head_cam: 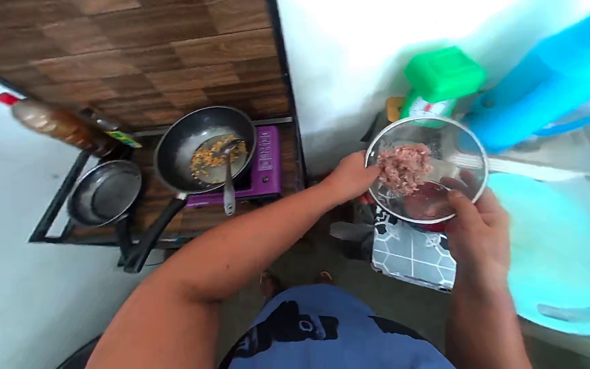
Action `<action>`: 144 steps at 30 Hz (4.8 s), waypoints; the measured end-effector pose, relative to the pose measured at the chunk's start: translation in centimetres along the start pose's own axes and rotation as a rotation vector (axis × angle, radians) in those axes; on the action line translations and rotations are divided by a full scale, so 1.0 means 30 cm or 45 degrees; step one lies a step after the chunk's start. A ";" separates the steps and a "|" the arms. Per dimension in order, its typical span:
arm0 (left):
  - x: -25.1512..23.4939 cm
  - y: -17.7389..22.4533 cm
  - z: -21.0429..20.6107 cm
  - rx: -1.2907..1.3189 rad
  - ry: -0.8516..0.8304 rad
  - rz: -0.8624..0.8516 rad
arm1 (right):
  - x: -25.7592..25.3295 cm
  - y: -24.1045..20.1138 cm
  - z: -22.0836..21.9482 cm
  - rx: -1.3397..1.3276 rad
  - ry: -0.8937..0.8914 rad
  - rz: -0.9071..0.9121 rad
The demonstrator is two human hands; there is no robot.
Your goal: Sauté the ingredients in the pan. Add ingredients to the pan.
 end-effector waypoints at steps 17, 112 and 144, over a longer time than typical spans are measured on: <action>0.510 0.239 1.044 -1.104 0.712 0.030 | 0.255 0.015 -1.136 1.104 -1.074 0.184; 0.112 0.141 0.217 -0.700 -0.476 -0.556 | 0.381 0.239 -0.361 1.022 -0.167 -0.084; 1.021 -0.810 0.967 1.203 0.190 0.230 | 0.501 0.022 -1.503 2.019 -0.121 0.230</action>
Point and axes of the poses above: each hand's wrist, its own x-axis away from the middle knuckle, its own z-axis out of the back of the hand, y = z × x, the point moved 7 cm from there along -x, towards the middle knuckle, and after that the axes turned 11 degrees about -z, right-handed, at the moved point
